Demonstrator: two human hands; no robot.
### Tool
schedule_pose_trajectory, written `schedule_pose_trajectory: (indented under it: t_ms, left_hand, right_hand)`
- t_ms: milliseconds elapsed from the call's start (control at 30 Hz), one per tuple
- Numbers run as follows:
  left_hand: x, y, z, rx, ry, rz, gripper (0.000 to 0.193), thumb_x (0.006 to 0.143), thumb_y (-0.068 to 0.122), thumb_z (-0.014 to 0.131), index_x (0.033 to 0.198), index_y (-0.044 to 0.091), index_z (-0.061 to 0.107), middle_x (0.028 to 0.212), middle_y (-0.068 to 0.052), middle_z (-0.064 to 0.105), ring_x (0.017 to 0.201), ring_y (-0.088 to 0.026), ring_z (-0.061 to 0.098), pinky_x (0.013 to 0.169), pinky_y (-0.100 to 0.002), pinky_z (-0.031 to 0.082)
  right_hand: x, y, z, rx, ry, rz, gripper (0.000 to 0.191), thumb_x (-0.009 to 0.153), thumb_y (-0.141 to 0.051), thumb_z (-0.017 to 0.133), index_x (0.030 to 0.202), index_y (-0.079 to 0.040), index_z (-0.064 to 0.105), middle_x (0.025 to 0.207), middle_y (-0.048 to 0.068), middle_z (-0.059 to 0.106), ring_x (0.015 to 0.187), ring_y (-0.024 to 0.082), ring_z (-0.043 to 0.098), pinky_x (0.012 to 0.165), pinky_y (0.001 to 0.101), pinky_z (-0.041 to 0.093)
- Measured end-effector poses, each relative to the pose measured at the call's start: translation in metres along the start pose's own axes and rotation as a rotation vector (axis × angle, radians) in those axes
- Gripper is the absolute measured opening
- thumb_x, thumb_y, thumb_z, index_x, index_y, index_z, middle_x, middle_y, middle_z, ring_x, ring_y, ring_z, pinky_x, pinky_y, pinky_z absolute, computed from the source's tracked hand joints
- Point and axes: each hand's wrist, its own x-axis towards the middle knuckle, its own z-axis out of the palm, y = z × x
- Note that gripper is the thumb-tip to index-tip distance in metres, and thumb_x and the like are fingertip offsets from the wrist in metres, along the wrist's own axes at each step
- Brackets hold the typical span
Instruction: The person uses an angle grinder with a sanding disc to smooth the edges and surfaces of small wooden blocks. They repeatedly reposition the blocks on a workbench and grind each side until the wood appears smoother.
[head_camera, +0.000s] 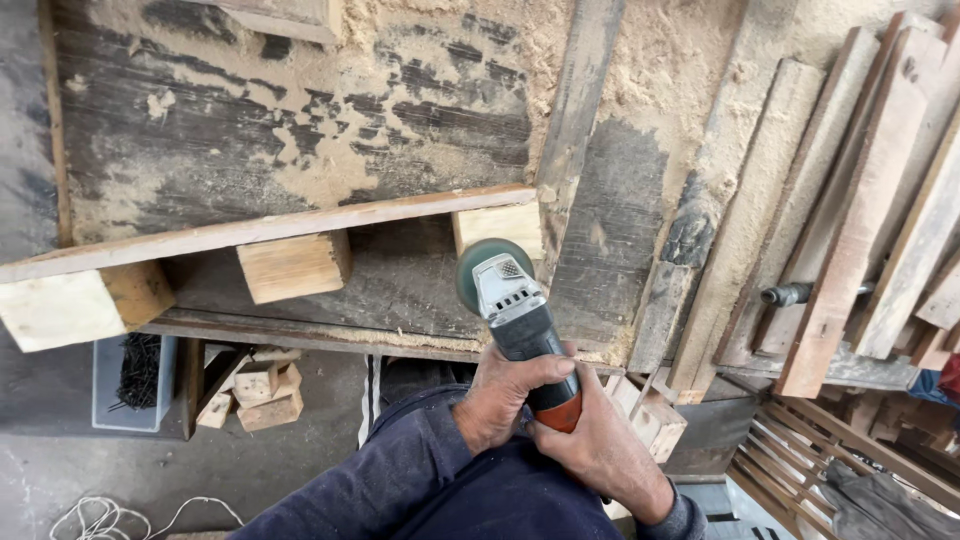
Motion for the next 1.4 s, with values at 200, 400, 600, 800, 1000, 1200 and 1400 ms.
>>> schedule_pose_trajectory:
  t_ms: [200, 400, 600, 800, 1000, 1200, 1400]
  left_hand:
    - [-0.014, -0.005, -0.016, -0.051, -0.003, 0.015, 0.039, 0.079, 0.011, 0.085, 0.111, 0.001, 0.065, 0.101, -0.011, 0.071, 0.094, -0.02, 0.07, 0.088, -0.039, 0.061]
    - [-0.007, -0.015, -0.017, 0.015, 0.018, 0.031, 0.039, 0.077, 0.014, 0.086, 0.109, 0.004, 0.066, 0.1, -0.009, 0.07, 0.094, -0.02, 0.071, 0.088, -0.038, 0.062]
    - [0.005, -0.025, -0.007, 0.047, 0.013, -0.02, 0.048, 0.073, 0.017, 0.089, 0.113, 0.006, 0.066, 0.105, -0.009, 0.071, 0.1, -0.021, 0.072, 0.094, -0.041, 0.062]
    - [0.024, -0.04, 0.005, 0.068, -0.047, -0.066, 0.048, 0.075, 0.016, 0.088, 0.116, 0.006, 0.065, 0.109, -0.008, 0.071, 0.103, -0.021, 0.071, 0.098, -0.043, 0.061]
    - [0.047, -0.054, 0.018, 0.106, -0.176, -0.057, 0.043, 0.079, 0.016, 0.085, 0.115, 0.006, 0.064, 0.107, -0.009, 0.068, 0.101, -0.022, 0.071, 0.096, -0.045, 0.062]
    - [0.045, -0.043, 0.035, 0.1, -0.22, -0.063, 0.041, 0.08, 0.016, 0.083, 0.114, 0.005, 0.062, 0.106, -0.01, 0.068, 0.098, -0.022, 0.07, 0.092, -0.045, 0.062]
    - [0.006, 0.0, 0.011, 0.141, -0.065, 0.106, 0.042, 0.078, 0.018, 0.084, 0.111, 0.002, 0.064, 0.104, -0.011, 0.068, 0.094, -0.023, 0.07, 0.09, -0.047, 0.063]
  right_hand:
    - [0.006, -0.001, 0.01, -0.051, -0.055, -0.007, 0.108, 0.071, -0.03, 0.079, 0.161, -0.008, 0.023, 0.114, 0.019, 0.072, 0.103, 0.029, 0.077, 0.089, 0.0384, 0.059]
    - [0.014, 0.012, 0.011, -0.047, -0.053, 0.005, 0.109, 0.069, -0.028, 0.079, 0.161, -0.01, 0.023, 0.107, 0.019, 0.074, 0.093, 0.03, 0.078, 0.083, 0.0397, 0.061]
    - [0.02, 0.037, 0.003, -0.005, -0.018, -0.056, 0.111, 0.068, -0.026, 0.082, 0.159, -0.007, 0.023, 0.112, 0.018, 0.069, 0.092, 0.028, 0.077, 0.081, 0.0396, 0.063]
    - [0.021, 0.059, -0.01, 0.008, 0.087, -0.09, 0.106, 0.068, -0.025, 0.084, 0.154, -0.005, 0.026, 0.112, 0.019, 0.068, 0.093, 0.025, 0.075, 0.079, 0.0405, 0.061]
    - [0.024, 0.075, -0.022, 0.085, 0.029, 0.27, 0.081, 0.081, -0.018, 0.082, 0.148, -0.005, 0.038, 0.094, 0.022, 0.071, 0.068, 0.035, 0.071, 0.058, 0.048, 0.061]
    - [0.008, 0.068, -0.014, 0.051, 0.311, 0.082, 0.058, 0.071, -0.02, 0.081, 0.116, 0.002, 0.053, 0.086, 0.016, 0.07, 0.07, 0.023, 0.074, 0.061, 0.0379, 0.061]
    - [0.008, 0.019, 0.002, -0.044, 0.084, 0.011, 0.081, 0.067, -0.024, 0.08, 0.136, -0.002, 0.045, 0.098, 0.014, 0.073, 0.083, 0.024, 0.079, 0.076, 0.0364, 0.064]
